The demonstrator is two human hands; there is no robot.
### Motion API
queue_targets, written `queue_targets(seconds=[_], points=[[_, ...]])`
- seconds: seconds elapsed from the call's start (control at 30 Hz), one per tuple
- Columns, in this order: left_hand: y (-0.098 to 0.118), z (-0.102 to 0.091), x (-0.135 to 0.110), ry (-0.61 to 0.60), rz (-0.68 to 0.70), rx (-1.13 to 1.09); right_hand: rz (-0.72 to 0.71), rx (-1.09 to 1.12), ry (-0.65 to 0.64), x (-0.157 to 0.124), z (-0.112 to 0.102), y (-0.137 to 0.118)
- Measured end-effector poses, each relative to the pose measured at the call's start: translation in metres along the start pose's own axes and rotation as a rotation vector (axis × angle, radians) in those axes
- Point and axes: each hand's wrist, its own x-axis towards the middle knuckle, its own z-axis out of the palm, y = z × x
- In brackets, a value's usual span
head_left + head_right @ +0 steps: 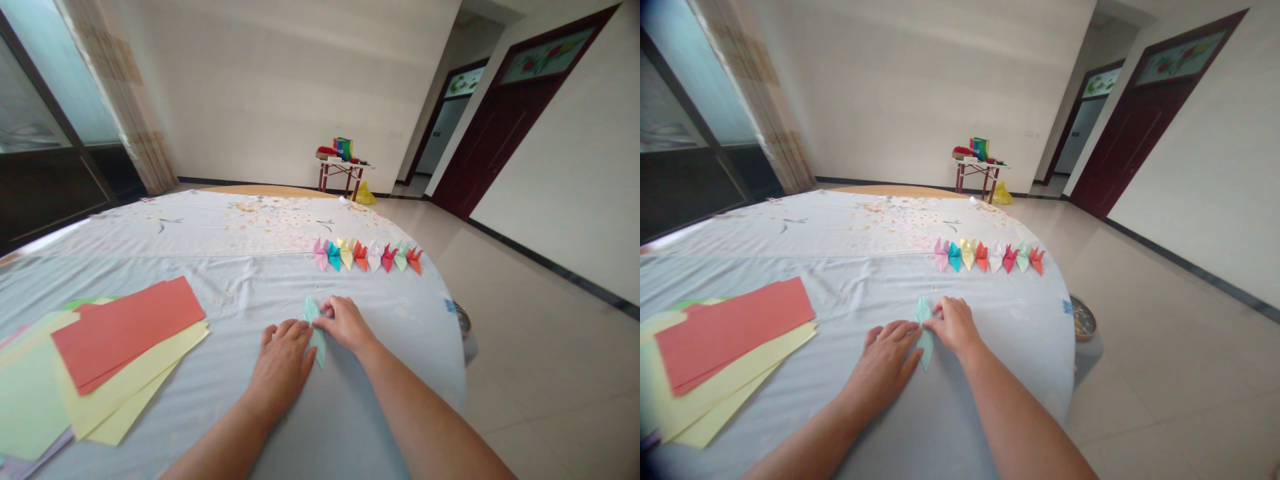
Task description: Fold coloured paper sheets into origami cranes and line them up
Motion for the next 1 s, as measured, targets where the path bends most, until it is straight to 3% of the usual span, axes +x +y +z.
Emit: queue_targets(seconds=[0.5,0.7,0.87,1.0], points=[[-0.001,0.000,-0.004,0.003,-0.062,0.030,0.039,-0.012,-0.143,0.007,-0.006,0.007],[0.000,0.002,-0.002,0.036,-0.054,-0.024,-0.052,-0.046,-0.112,0.000,-0.010,0.001],[-0.006,0.006,0.002,0.085,-0.061,-0.182,-0.106,0.114,-0.134,0.000,-0.012,0.000],[-0.016,0.011,0.008,0.173,-0.207,-0.433,-0.117,0.348,-0.228,-0.002,-0.014,-0.011]])
